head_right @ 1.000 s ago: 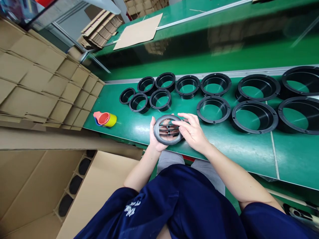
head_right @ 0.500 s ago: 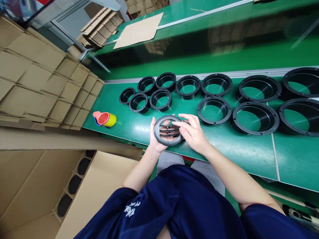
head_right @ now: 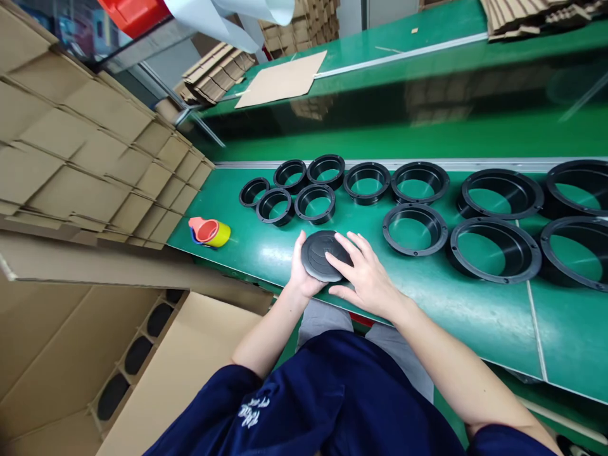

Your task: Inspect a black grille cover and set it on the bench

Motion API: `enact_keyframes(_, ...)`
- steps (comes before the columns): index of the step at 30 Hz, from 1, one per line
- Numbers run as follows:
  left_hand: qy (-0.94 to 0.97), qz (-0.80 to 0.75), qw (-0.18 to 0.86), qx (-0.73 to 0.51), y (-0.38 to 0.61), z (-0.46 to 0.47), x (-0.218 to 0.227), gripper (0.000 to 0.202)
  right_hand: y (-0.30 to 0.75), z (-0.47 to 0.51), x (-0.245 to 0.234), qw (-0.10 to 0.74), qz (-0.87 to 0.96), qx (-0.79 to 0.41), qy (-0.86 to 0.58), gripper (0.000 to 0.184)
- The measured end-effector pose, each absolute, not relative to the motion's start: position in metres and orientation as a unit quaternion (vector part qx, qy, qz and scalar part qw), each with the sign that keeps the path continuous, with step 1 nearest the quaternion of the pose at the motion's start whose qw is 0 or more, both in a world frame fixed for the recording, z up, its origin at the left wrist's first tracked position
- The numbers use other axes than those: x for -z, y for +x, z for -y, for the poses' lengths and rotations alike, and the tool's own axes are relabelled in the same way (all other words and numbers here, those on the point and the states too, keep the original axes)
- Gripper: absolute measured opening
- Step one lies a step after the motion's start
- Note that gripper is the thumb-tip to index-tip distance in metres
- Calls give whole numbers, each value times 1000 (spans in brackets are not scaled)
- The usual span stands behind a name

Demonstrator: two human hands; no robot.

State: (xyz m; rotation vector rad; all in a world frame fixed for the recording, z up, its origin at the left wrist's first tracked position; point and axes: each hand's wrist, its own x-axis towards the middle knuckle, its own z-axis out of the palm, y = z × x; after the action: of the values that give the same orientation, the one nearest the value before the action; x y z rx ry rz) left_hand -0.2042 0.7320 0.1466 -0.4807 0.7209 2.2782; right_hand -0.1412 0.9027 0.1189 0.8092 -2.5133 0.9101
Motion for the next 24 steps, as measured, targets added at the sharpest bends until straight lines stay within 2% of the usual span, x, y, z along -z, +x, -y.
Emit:
enact_keyframes(4, -159, -327, 391, -846, -199, -740, -148, 61, -141, -900, -115, 143, 906, -313, 247, 93)
enact_keyframes(7, -116, -404, 418, -805, -202, -742, -146, 66, -140, -900, -114, 137, 906, -343, 205, 90)
enact_keyframes(9, -114, -501, 336, -790, -214, -739, -143, 64, -140, -901, -114, 143, 902, -362, 185, 87)
enact_keyframes(11, -136, -587, 165, -781, -235, -732, -140, 55, -141, -902, -114, 152, 902, -367, 172, 86)
enact_keyframes(13, -158, -619, 28, -769, -259, -724, -136, 50, -142, -903, -113, 159, 902, -367, 165, 87)
enact_keyframes(14, -163, -620, 1, -767, -270, -721, -134, 48, -142, -903, -111, 158, 901, -368, 165, 89)
enact_keyframes(18, -150, -619, -5, -771, -296, -718, -124, 41, -144, -905, -104, 134, 899, -376, 178, 104)
enact_keyframes(24, -126, -596, 1, -793, -279, -712, -122, 38, -146, -906, -102, 144, 901, -358, 196, 101)
